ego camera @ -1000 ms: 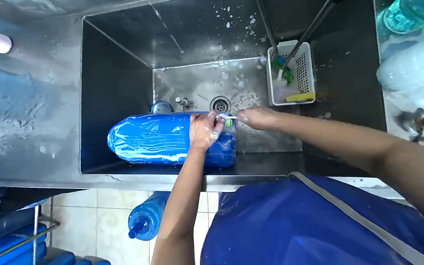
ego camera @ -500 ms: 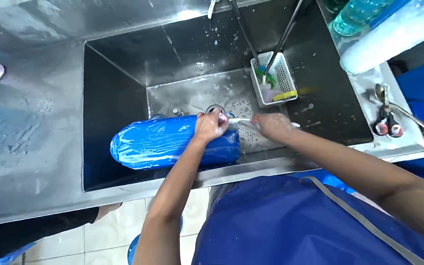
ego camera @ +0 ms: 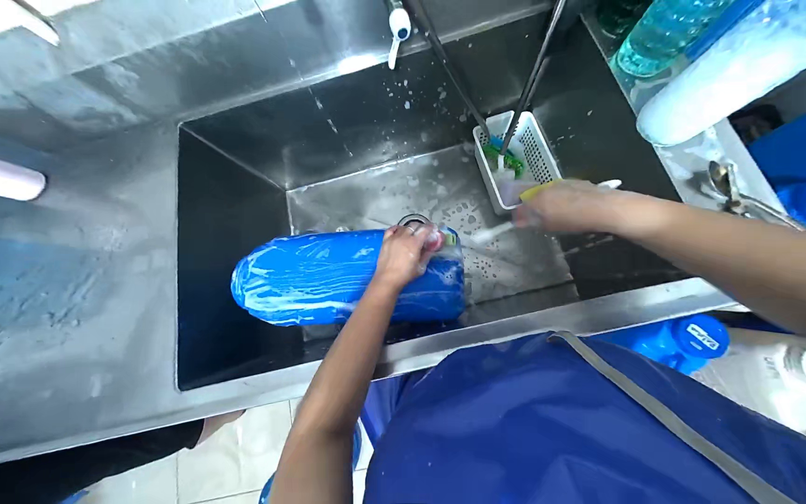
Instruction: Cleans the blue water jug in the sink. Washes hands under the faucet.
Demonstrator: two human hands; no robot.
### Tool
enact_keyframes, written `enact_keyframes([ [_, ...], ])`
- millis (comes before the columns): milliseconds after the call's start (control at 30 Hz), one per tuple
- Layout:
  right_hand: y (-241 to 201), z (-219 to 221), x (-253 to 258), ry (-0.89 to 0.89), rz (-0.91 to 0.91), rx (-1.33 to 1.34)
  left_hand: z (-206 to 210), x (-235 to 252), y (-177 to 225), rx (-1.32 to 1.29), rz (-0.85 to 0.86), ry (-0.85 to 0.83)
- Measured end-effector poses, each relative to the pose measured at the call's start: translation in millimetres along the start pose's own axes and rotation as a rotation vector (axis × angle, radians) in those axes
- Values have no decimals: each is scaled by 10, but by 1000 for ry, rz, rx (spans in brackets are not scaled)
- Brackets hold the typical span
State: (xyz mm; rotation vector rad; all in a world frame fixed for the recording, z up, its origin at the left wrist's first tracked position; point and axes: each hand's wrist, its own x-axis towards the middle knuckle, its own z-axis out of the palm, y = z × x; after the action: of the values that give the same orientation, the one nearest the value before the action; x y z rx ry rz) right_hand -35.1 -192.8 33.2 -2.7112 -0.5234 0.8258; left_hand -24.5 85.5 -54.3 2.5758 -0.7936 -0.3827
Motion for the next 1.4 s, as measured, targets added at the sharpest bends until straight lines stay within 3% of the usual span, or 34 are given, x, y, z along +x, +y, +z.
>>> enact_keyframes([
  [67, -64, 195, 246, 97, -60, 318, 24, 18, 41, -11, -67, -9],
  [133, 204, 868, 683, 81, -93, 580, -1, 44, 99, 28, -142, -38],
  [200, 690, 1161, 840, -142, -82, 464, -12, 32, 141, 90, -208, -77],
  [233, 823, 1119, 851, -170, -42, 428, 5, 32, 159, 106, -228, -57],
  [300, 532, 871, 838, -101, 47, 494, 68, -18, 153, 85, -207, 42],
  [367, 56, 928, 918, 105, 39, 484, 153, -108, 102, 10, -112, 126],
  [400, 10, 1104, 1034, 201, 12, 419, 162, -134, 71, -11, -66, 135],
  [467, 338, 1423, 1149, 271, 33, 314, 108, -176, 76, -17, -99, 90],
  [533, 582, 1188, 1104, 166, 160, 263, 25, -136, 122, 2, -230, 5],
  [600, 240, 910, 979, 228, 147, 300, 50, -113, 156, 23, -260, 8],
  [667, -147, 988, 959, 241, 36, 273, 161, -165, 144, 70, -240, 92],
  [733, 46, 1279, 1066, 266, -31, 259, 160, -193, 109, 112, -256, 123],
  [800, 452, 1148, 1098, 210, 73, 215, 104, -171, 112, 77, -262, 120],
  [833, 453, 1017, 1029, 199, 126, 222, 104, -191, 126, 37, -229, 107],
  [900, 52, 781, 924, 290, 107, 257, 136, -207, 105, -1, -121, 146],
  [967, -214, 997, 987, 366, 17, 258, 138, -227, 135, -13, -144, 142],
  [1033, 22, 1144, 1138, 260, 68, 280, 65, -188, 160, 23, -228, 66],
  [1100, 315, 896, 1172, 155, 151, 215, 48, -124, 180, 82, -296, 24],
  [1200, -15, 797, 1084, 333, -57, 200, 120, -151, 146, 104, -223, 95],
  [1267, -25, 1056, 1227, 262, -71, 275, 161, -222, 104, 80, -105, 122],
  [1300, 118, 1079, 1369, 203, 8, 316, 150, -199, 60, 80, -53, 142],
  [1367, 304, 869, 1537, 82, 138, 294, 150, -171, 46, 69, -48, 180],
  [1400, 191, 731, 1504, 12, 160, 280, 136, -180, 81, 47, -89, 149],
])
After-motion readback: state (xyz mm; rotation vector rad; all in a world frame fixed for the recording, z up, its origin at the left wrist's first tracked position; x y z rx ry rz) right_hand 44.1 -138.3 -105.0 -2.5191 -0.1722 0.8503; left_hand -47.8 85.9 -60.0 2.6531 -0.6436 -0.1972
